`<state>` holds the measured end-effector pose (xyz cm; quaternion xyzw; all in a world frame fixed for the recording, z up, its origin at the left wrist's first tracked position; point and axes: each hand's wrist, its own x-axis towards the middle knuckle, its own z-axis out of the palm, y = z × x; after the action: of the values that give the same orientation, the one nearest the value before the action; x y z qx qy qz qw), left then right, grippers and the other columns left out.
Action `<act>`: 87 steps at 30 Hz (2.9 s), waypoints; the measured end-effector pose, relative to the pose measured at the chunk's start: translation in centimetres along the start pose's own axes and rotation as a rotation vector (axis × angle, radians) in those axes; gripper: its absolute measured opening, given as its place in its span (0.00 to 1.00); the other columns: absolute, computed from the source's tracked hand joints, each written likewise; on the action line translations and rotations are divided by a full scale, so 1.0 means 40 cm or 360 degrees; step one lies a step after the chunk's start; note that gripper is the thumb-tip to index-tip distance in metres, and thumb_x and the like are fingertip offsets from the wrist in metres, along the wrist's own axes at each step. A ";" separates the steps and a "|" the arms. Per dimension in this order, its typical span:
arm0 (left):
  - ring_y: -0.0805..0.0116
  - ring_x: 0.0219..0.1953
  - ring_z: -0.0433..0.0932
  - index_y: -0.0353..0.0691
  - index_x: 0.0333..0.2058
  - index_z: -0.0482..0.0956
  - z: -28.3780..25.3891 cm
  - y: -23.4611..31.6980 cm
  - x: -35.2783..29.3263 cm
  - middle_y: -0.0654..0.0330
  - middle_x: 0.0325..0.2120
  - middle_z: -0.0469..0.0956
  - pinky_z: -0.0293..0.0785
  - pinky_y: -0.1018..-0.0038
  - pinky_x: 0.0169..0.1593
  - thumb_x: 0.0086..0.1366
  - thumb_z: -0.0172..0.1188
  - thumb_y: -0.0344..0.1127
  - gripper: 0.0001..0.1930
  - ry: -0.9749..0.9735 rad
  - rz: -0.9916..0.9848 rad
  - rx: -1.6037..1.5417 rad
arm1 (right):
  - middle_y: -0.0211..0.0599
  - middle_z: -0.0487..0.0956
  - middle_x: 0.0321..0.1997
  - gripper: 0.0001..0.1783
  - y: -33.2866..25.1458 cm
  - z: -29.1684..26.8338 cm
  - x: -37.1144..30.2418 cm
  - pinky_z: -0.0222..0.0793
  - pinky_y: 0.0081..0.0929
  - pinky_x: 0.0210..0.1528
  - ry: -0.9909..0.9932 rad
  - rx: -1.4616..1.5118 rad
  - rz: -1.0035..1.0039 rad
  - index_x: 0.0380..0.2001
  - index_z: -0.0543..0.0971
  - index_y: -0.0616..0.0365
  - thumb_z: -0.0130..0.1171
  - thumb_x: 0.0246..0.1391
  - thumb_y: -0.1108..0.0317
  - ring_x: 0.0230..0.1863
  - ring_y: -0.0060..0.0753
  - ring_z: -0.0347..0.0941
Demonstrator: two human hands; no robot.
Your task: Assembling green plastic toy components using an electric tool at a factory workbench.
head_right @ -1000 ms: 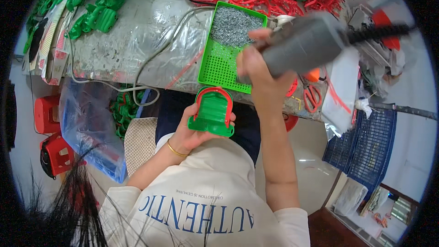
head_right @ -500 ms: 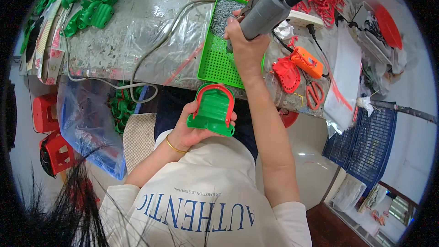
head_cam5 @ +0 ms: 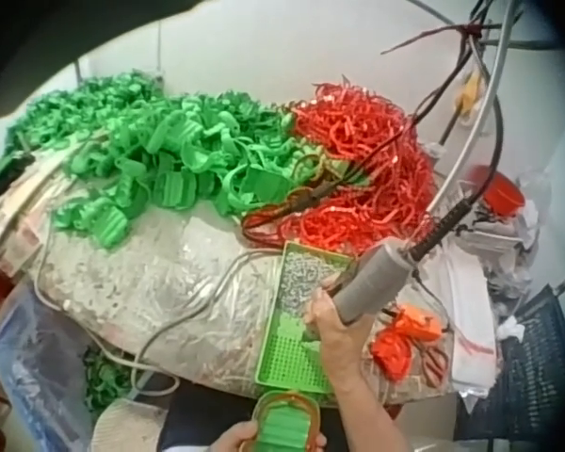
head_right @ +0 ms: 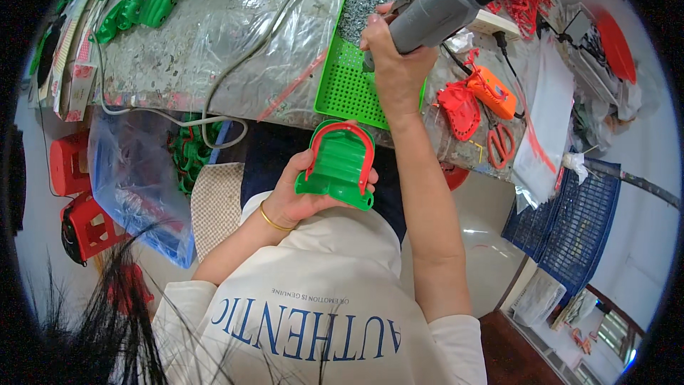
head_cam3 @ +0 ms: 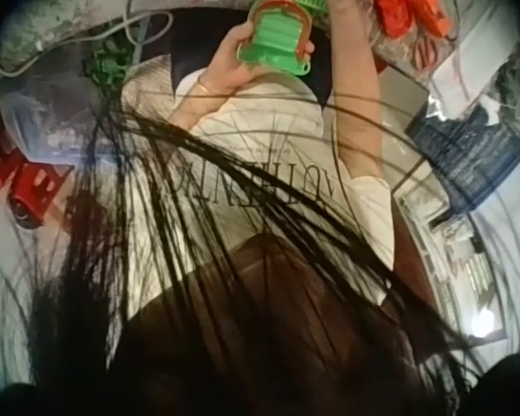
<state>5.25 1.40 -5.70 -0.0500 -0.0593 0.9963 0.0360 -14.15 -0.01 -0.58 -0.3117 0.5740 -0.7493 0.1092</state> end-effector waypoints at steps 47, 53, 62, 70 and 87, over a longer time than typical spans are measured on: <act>0.42 0.56 0.67 0.31 0.58 0.59 -0.011 0.007 0.002 0.35 0.52 0.66 0.64 0.49 0.58 0.60 0.55 0.50 0.35 0.0042 0.0010 -0.0051 | 0.31 0.66 0.21 0.07 -0.005 0.005 -0.004 0.63 0.25 0.26 0.0026 0.0164 -0.0111 0.35 0.71 0.68 0.53 0.51 0.81 0.20 0.21 0.62; 0.43 0.56 0.67 0.31 0.58 0.59 -0.012 0.007 0.004 0.36 0.52 0.66 0.65 0.50 0.57 0.60 0.55 0.50 0.35 0.0050 -0.0007 -0.0063 | 0.30 0.66 0.21 0.07 -0.003 0.004 -0.002 0.62 0.25 0.26 0.0011 0.0146 -0.0126 0.36 0.71 0.67 0.53 0.51 0.80 0.20 0.21 0.62; 0.43 0.56 0.67 0.31 0.58 0.59 -0.011 0.011 0.005 0.36 0.52 0.67 0.65 0.51 0.57 0.60 0.56 0.50 0.35 0.0024 -0.0011 -0.0045 | 0.30 0.66 0.20 0.07 0.000 0.012 -0.005 0.63 0.24 0.25 0.0024 0.0129 -0.0118 0.35 0.71 0.68 0.53 0.51 0.80 0.19 0.21 0.62; 0.43 0.56 0.67 0.31 0.58 0.59 -0.007 0.013 0.004 0.35 0.52 0.66 0.64 0.50 0.58 0.61 0.54 0.50 0.34 0.0021 -0.0026 -0.0081 | 0.30 0.66 0.20 0.08 -0.006 0.025 -0.008 0.62 0.24 0.25 0.0018 0.0122 -0.0123 0.36 0.71 0.68 0.54 0.50 0.80 0.20 0.21 0.62; 0.44 0.56 0.67 0.30 0.58 0.58 -0.010 0.012 0.004 0.35 0.52 0.66 0.64 0.51 0.58 0.62 0.52 0.51 0.34 0.0002 -0.0012 -0.0045 | 0.31 0.67 0.19 0.07 -0.009 0.043 -0.019 0.63 0.23 0.26 -0.0041 0.0013 -0.0095 0.35 0.71 0.70 0.54 0.51 0.79 0.20 0.21 0.63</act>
<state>5.10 0.97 -6.19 -0.0510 -0.0736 0.9952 0.0391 -12.45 -0.84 -0.25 -0.3378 0.5598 -0.7506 0.0956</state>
